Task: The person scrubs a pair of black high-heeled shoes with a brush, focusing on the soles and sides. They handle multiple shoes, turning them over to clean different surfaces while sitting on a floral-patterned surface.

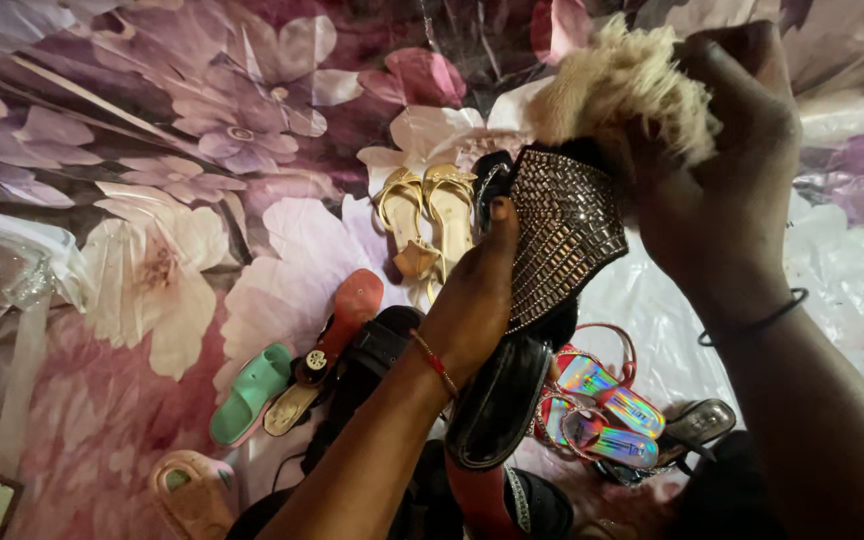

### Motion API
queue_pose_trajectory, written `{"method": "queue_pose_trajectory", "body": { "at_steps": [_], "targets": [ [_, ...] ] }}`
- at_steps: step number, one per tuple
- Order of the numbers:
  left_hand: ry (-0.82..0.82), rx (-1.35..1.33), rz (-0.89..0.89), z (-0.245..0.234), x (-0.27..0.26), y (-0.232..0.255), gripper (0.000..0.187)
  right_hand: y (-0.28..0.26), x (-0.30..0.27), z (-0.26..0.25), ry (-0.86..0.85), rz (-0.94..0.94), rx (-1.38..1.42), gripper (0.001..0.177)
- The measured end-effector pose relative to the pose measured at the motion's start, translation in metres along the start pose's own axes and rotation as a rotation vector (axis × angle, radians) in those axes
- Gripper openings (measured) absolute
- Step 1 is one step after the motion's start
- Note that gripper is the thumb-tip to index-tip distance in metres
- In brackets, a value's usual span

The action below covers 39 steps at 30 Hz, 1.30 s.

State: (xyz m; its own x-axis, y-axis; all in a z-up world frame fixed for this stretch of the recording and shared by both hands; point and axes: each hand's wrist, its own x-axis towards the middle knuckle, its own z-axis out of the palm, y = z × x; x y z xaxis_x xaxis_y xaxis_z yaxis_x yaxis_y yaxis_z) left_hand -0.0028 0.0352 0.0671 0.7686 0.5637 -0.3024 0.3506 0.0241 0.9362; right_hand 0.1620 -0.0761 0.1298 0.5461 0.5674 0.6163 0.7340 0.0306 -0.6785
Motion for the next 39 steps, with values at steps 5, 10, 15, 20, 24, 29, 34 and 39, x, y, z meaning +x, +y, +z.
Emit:
{"method": "queue_pose_trajectory", "body": {
  "at_steps": [5, 10, 15, 20, 24, 29, 34, 39],
  "targets": [
    [-0.022, -0.283, 0.194, -0.024, 0.025, -0.004, 0.097, -0.052, -0.020, 0.043, -0.016, 0.256, 0.130, 0.032],
    [0.031, -0.710, 0.093, -0.059, 0.020, -0.006, 0.096, -0.081, -0.052, 0.065, -0.254, 0.137, 0.006, 0.046],
    [-0.030, -0.543, 0.037, -0.026, 0.013, -0.008, 0.095, -0.020, -0.020, 0.040, -0.147, -0.001, -0.029, 0.053],
    [0.003, -0.417, 0.098, -0.015, 0.021, -0.011, 0.095, -0.031, -0.026, 0.033, -0.009, -0.071, -0.102, 0.058],
    [-0.002, -0.673, 0.103, -0.061, 0.028, -0.004, 0.095, -0.083, -0.058, 0.053, -0.232, 0.031, 0.053, 0.052],
    [0.049, -0.867, 0.071, -0.057, 0.025, -0.002, 0.094, -0.070, -0.050, 0.047, -0.258, -0.061, 0.047, 0.053],
    [0.352, -0.404, 0.174, -0.025, 0.029, -0.002, 0.095, -0.059, -0.037, 0.049, -0.199, 0.123, -0.152, 0.042],
    [0.193, -0.834, 0.087, -0.068, 0.041, -0.002, 0.092, -0.095, -0.059, 0.050, -0.362, 0.064, 0.072, 0.048]
  ]
}}
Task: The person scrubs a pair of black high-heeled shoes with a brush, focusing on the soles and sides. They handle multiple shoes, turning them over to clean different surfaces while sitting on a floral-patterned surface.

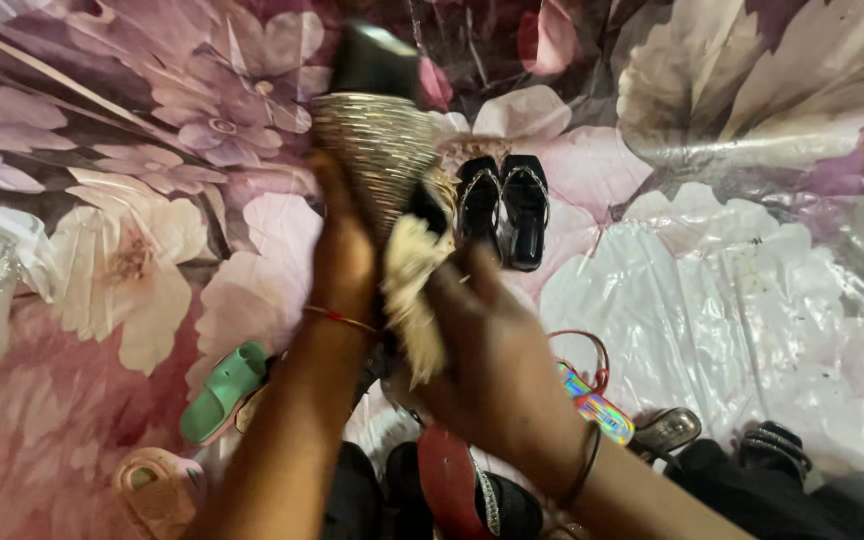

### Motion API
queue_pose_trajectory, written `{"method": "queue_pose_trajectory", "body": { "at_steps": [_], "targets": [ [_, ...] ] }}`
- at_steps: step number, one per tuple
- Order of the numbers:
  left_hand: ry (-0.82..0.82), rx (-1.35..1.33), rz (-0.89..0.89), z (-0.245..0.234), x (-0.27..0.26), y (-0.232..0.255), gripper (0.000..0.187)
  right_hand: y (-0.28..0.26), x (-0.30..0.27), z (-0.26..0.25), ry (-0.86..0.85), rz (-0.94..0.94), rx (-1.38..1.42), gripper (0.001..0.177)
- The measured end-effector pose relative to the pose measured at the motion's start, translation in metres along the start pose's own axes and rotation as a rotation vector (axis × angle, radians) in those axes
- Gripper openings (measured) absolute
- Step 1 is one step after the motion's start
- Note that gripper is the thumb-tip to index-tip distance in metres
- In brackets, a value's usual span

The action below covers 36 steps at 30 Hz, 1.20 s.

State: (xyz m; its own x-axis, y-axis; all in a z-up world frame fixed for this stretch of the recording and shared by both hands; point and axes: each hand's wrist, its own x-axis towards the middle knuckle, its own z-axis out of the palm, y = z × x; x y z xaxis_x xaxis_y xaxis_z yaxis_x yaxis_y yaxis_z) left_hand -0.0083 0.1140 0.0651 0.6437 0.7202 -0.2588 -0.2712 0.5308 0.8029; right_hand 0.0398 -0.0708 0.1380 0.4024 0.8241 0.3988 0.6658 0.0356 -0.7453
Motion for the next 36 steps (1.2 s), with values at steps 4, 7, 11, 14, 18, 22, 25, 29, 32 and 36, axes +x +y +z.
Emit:
{"method": "queue_pose_trajectory", "body": {
  "at_steps": [4, 7, 11, 14, 18, 22, 25, 29, 32, 36],
  "targets": [
    [0.127, -0.031, 0.079, -0.011, -0.004, 0.017, 0.086, 0.008, 0.002, -0.009, -0.128, 0.009, 0.154, 0.044],
    [-0.608, -0.356, -0.023, 0.005, -0.025, 0.015, 0.078, 0.028, 0.011, -0.017, 0.033, 0.044, 0.199, 0.041],
    [-0.132, 0.198, -0.092, 0.041, -0.045, 0.001, 0.077, 0.043, 0.023, -0.026, 0.203, 0.192, 0.174, 0.040],
    [-0.160, 0.084, 0.025, 0.053, -0.042, -0.015, 0.073, 0.043, 0.030, -0.031, 0.215, 0.178, -0.021, 0.039],
    [-0.087, 0.207, 0.104, 0.021, -0.017, -0.005, 0.077, 0.010, 0.027, -0.021, 0.027, 0.017, 0.108, 0.040],
    [-0.107, -0.015, 0.081, -0.015, -0.010, 0.018, 0.079, -0.010, 0.019, -0.026, -0.235, 0.028, 0.266, 0.055],
    [-0.263, -0.172, 0.010, -0.005, -0.016, 0.021, 0.077, -0.002, 0.031, -0.032, -0.116, 0.027, 0.320, 0.051],
    [0.032, 0.015, -0.155, 0.033, -0.036, 0.003, 0.070, 0.007, 0.048, -0.027, 0.132, 0.623, 0.262, 0.047],
    [0.023, 0.048, -0.201, 0.042, -0.041, 0.005, 0.072, -0.001, 0.044, -0.026, 0.244, 0.264, 0.287, 0.033],
    [-0.156, -0.175, -0.228, 0.019, -0.029, 0.018, 0.073, -0.009, 0.028, -0.024, 0.009, -0.023, 0.191, 0.049]
  ]
}}
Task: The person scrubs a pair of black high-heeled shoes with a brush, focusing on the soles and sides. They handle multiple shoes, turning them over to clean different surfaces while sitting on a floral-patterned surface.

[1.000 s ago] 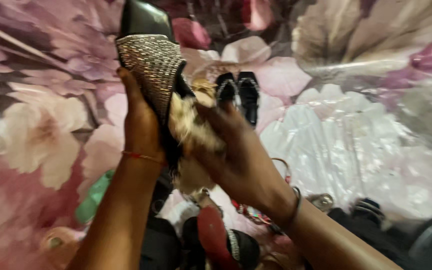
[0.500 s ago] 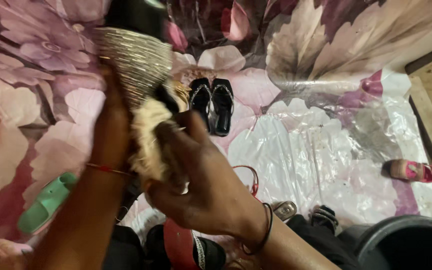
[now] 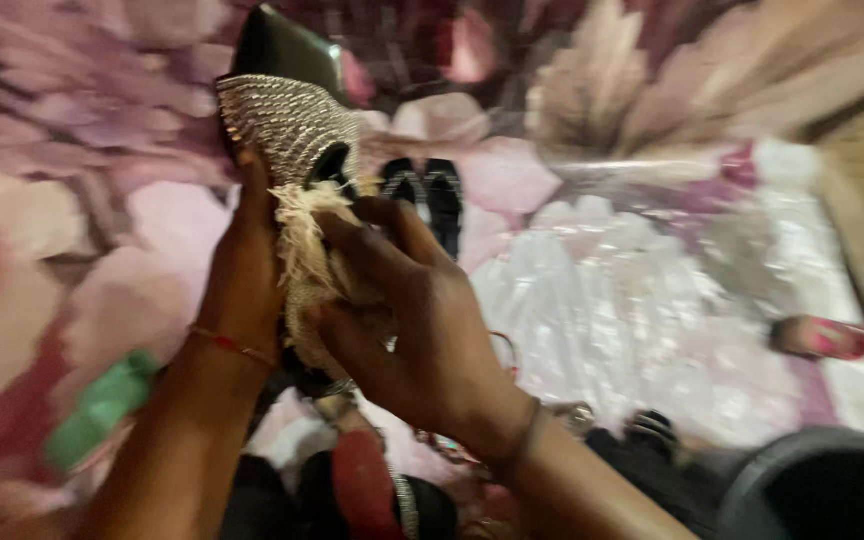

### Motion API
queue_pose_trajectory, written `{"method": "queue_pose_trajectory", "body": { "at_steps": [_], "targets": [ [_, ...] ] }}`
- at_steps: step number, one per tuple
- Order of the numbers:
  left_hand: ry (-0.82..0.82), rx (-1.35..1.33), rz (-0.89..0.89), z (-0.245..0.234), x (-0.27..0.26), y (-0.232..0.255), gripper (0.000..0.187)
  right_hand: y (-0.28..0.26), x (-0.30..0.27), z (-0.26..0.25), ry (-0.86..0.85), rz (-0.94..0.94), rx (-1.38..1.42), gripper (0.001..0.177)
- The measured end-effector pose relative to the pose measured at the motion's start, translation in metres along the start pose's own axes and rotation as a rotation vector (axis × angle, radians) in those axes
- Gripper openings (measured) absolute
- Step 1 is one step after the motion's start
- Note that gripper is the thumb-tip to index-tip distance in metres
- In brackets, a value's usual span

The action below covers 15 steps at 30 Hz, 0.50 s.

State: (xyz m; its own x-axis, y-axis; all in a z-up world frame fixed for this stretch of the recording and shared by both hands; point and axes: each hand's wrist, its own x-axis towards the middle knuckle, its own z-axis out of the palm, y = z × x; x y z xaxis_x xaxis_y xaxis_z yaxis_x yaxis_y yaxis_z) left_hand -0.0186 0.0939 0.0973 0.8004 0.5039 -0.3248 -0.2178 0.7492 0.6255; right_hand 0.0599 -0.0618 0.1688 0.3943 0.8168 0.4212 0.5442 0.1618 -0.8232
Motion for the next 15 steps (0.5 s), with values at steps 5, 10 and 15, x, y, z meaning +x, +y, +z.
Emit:
{"method": "queue_pose_trajectory", "body": {
  "at_steps": [5, 10, 15],
  "targets": [
    [0.050, 0.264, 0.106, -0.032, 0.009, -0.010, 0.069, 0.021, -0.007, 0.002, -0.300, 0.213, -0.352, 0.060],
    [0.168, 0.970, 0.249, -0.043, 0.019, -0.039, 0.067, 0.046, 0.002, -0.008, -0.412, 0.356, -0.545, 0.057],
    [-0.069, 1.582, 0.613, -0.040, 0.017, -0.063, 0.067, 0.051, 0.014, -0.024, -0.264, 0.348, -0.539, 0.032]
  ]
}}
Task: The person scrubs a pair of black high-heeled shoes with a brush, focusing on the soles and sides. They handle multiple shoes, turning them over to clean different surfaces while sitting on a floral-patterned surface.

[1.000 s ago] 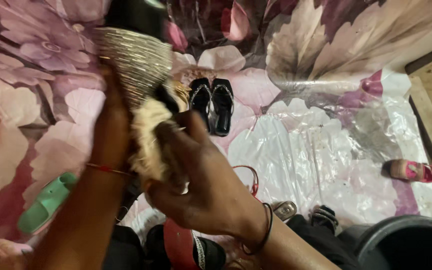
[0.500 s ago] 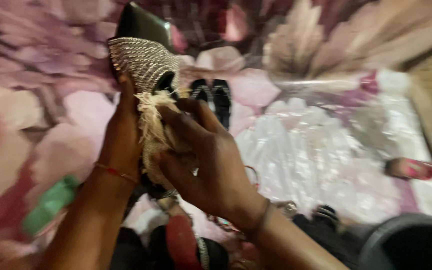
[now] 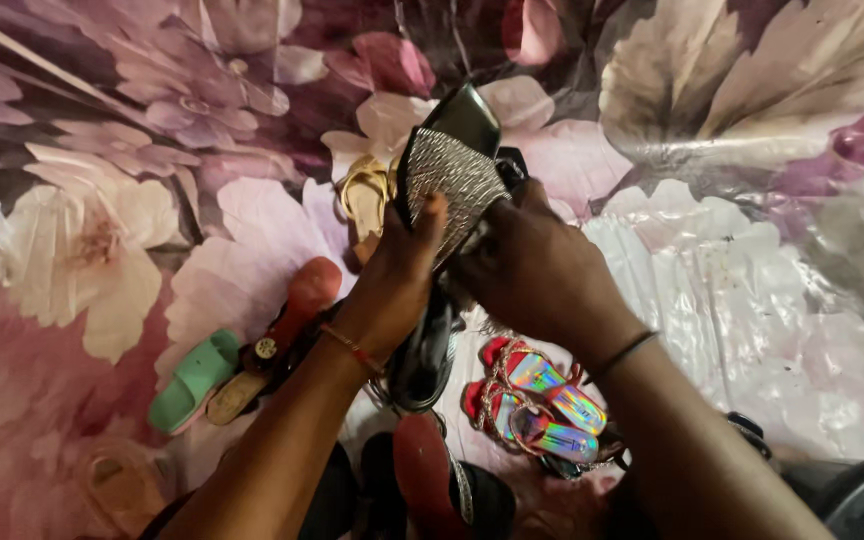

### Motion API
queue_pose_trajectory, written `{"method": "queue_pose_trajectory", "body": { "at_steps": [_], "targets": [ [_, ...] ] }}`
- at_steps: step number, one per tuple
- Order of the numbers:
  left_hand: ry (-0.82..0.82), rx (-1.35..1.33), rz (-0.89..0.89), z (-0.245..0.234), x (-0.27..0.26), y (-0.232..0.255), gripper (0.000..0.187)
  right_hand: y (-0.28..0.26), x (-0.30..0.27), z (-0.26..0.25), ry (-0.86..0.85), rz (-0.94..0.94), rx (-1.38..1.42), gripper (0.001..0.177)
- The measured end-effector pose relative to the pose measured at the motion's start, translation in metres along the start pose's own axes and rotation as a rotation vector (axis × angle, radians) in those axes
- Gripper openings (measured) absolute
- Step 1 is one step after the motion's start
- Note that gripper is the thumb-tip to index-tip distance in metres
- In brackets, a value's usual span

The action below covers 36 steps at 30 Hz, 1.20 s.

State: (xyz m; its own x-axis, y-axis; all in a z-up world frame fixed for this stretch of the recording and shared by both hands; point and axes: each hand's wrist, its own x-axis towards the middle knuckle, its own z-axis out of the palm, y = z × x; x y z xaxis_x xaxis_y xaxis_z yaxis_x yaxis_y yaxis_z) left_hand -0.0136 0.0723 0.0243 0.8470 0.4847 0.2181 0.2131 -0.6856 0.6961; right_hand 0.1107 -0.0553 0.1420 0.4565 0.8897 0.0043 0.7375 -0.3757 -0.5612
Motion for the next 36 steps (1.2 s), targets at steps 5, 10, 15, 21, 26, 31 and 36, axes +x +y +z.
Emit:
{"method": "queue_pose_trajectory", "body": {
  "at_steps": [5, 10, 15, 21, 26, 31, 36],
  "targets": [
    [0.039, -0.563, -0.468, -0.019, 0.009, 0.015, 0.078, -0.009, -0.012, -0.002, -0.069, -0.143, 0.087, 0.038],
    [0.052, -0.691, -0.432, -0.030, 0.008, 0.017, 0.080, -0.013, -0.028, 0.004, -0.097, -0.117, 0.047, 0.036],
    [0.078, -0.469, -0.276, -0.038, 0.015, 0.020, 0.077, -0.027, -0.023, -0.002, 0.050, -0.089, 0.067, 0.029],
    [0.189, -0.408, -0.052, -0.018, 0.016, 0.053, 0.072, -0.005, -0.007, 0.005, 0.508, -0.249, 0.210, 0.035],
    [0.204, -0.627, -0.376, -0.002, 0.024, 0.052, 0.083, 0.020, 0.013, 0.008, 0.272, -0.251, 0.172, 0.032],
    [0.092, -0.470, -0.172, -0.026, 0.017, 0.010, 0.094, -0.006, -0.004, 0.000, -0.128, 0.073, 0.349, 0.039],
    [0.161, -0.998, -0.500, -0.057, 0.018, -0.031, 0.092, -0.040, -0.033, 0.023, -0.209, 0.022, 0.194, 0.052]
  ]
}}
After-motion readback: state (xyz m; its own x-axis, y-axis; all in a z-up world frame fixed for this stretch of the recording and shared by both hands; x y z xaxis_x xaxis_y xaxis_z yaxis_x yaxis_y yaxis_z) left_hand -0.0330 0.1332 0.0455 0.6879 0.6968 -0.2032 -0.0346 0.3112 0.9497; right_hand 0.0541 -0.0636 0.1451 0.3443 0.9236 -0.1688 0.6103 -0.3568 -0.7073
